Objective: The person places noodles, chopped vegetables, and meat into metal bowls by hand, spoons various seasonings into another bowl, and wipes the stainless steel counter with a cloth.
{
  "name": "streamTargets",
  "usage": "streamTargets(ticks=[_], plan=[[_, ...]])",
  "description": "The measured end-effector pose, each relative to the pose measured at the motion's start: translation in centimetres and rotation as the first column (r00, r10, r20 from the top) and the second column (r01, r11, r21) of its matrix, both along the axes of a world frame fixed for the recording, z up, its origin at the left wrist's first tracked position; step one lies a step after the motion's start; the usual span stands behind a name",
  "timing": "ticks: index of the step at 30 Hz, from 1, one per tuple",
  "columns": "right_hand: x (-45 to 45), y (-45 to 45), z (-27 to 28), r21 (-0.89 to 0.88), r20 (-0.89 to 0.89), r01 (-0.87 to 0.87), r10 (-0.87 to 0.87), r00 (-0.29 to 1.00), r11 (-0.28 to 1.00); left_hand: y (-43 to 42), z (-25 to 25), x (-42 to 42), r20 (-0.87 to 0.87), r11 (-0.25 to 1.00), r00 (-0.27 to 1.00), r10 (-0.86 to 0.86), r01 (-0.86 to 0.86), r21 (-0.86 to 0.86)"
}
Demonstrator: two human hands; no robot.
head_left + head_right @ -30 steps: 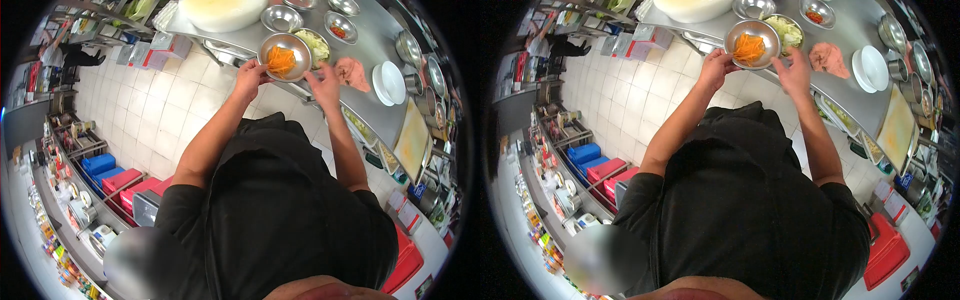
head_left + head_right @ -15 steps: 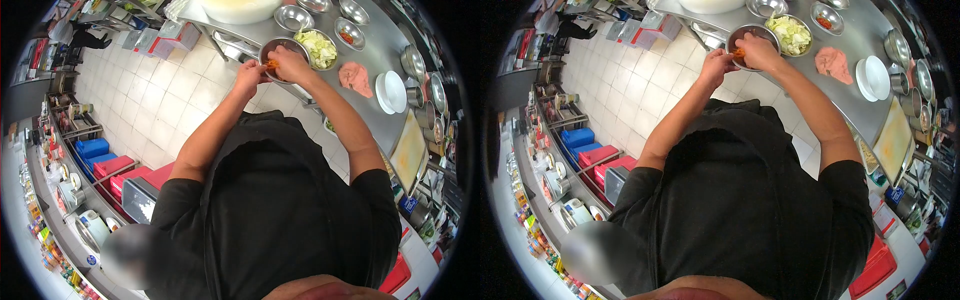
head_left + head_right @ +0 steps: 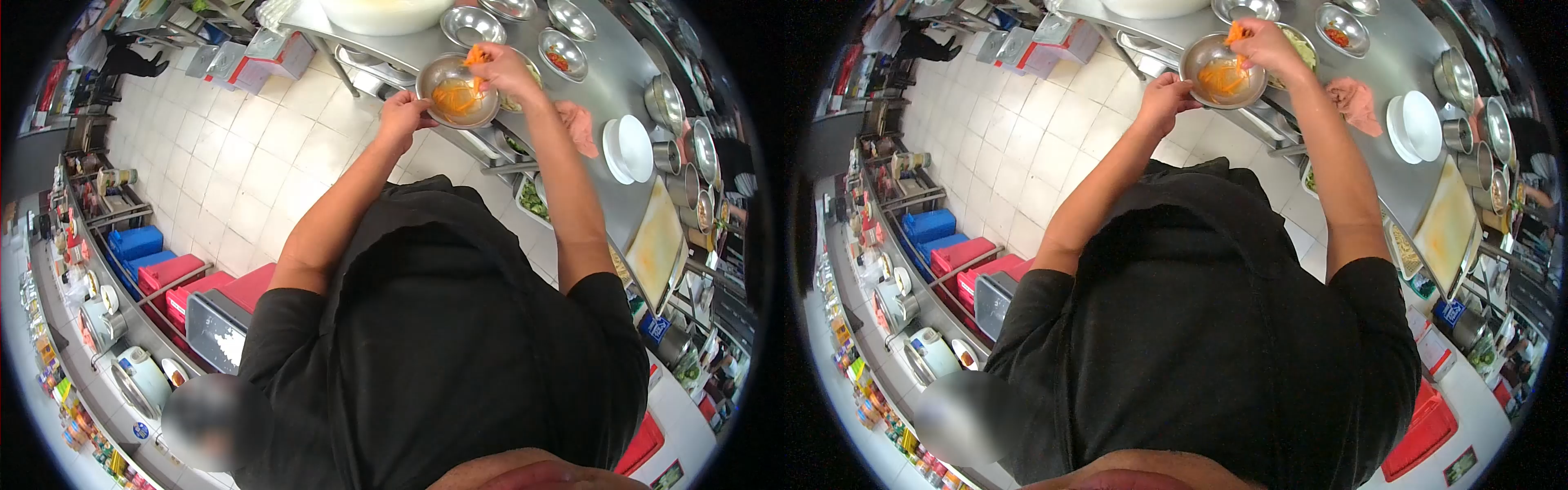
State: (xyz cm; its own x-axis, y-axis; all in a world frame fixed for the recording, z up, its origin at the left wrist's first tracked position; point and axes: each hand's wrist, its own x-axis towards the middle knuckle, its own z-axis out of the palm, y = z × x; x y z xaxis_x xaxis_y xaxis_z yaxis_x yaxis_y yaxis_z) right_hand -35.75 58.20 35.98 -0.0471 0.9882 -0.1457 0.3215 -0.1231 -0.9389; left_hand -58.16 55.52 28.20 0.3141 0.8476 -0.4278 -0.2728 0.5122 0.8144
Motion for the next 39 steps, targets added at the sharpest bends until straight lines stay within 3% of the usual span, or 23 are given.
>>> streamTargets(ticks=[7, 8, 11, 12, 15, 18, 21, 24, 27, 30, 32, 34, 36, 39], plan=[[7.6, 1.9, 1.2, -0.076, 0.459, 0.156, -0.104, 0.882, 0.985, 0.4, 0.1, 0.5, 0.002, 1.000, 1.000, 0.008, -0.008, -0.003], [7.8, 2.0, 0.2, -0.042, 0.460, 0.204, -0.162, 0.873, 0.978, 0.5, -0.1, 0.5, 0.010, 1.000, 1.000, 0.018, -0.018, -0.006], [7.7, 1.8, -2.7, 0.109, 0.733, 0.085, -0.138, 0.667, 0.990, 0.6, -0.3, 0.5, 0.020, 0.999, 0.999, 0.034, -0.034, -0.011], [8.1, 1.7, -3.1, 0.026, 0.725, 0.141, -0.116, 0.679, 0.990, 0.7, -0.2, 0.4, 0.021, 0.999, 0.999, 0.038, -0.038, -0.012], [8.8, 0.7, -3.1, 0.283, 0.658, 0.183, -0.329, 0.677, 0.942, 0.7, 0.1, 0.1, 0.010, 0.998, 0.998, 0.058, -0.058, -0.015], [10.8, 1.0, -3.5, 0.208, 0.638, 0.198, -0.286, 0.714, 0.958, 0.9, -0.8, -0.4, 0.035, 0.997, 0.997, 0.073, -0.074, 0.008], [10.8, 0.7, -4.3, 0.104, 0.778, 0.161, -0.182, 0.602, 0.981, 0.8, -0.5, -0.5, 0.037, 0.996, 0.995, 0.090, -0.090, 0.017], [9.2, -0.3, -3.2, 0.357, 0.759, 0.157, -0.384, 0.526, 0.921, 0.9, 0.1, -0.9, 0.016, 0.998, 0.998, 0.067, -0.066, -0.004], [5.1, -0.8, -0.1, 0.484, 0.583, 0.087, -0.395, 0.710, 0.871, 1.1, 0.1, -1.0, 0.008, 0.997, 0.997, 0.071, -0.071, 0.018], [0.0, -0.8, -0.1, 0.417, 0.484, -0.142, -0.087, 0.871, 0.898, 1.2, 0.6, -0.9, 0.003, 0.997, 0.997, 0.073, -0.073, 0.016], [-2.2, 0.0, -1.9, 0.397, 0.649, -0.347, 0.008, 0.761, 0.850, 1.3, 0.6, -0.8, 0.017, 0.997, 0.997, 0.074, -0.074, 0.019], [-4.3, 0.4, -3.8, 0.299, 0.708, -0.379, 0.063, 0.703, 0.876, 1.4, 0.9, -0.6, 0.015, 0.996, 0.997, 0.081, -0.081, 0.025], [-5.2, 0.8, -5.8, 0.269, 0.746, -0.442, 0.105, 0.658, 0.856, 1.9, 0.4, -0.5, -0.004, 0.996, 0.997, 0.083, -0.083, 0.028], [-5.8, 0.4, -5.2, 0.119, 0.726, -0.569, 0.320, 0.609, 0.814, 2.1, 0.4, -0.9, -0.029, 0.994, 0.995, 0.098, -0.096, 0.044]])
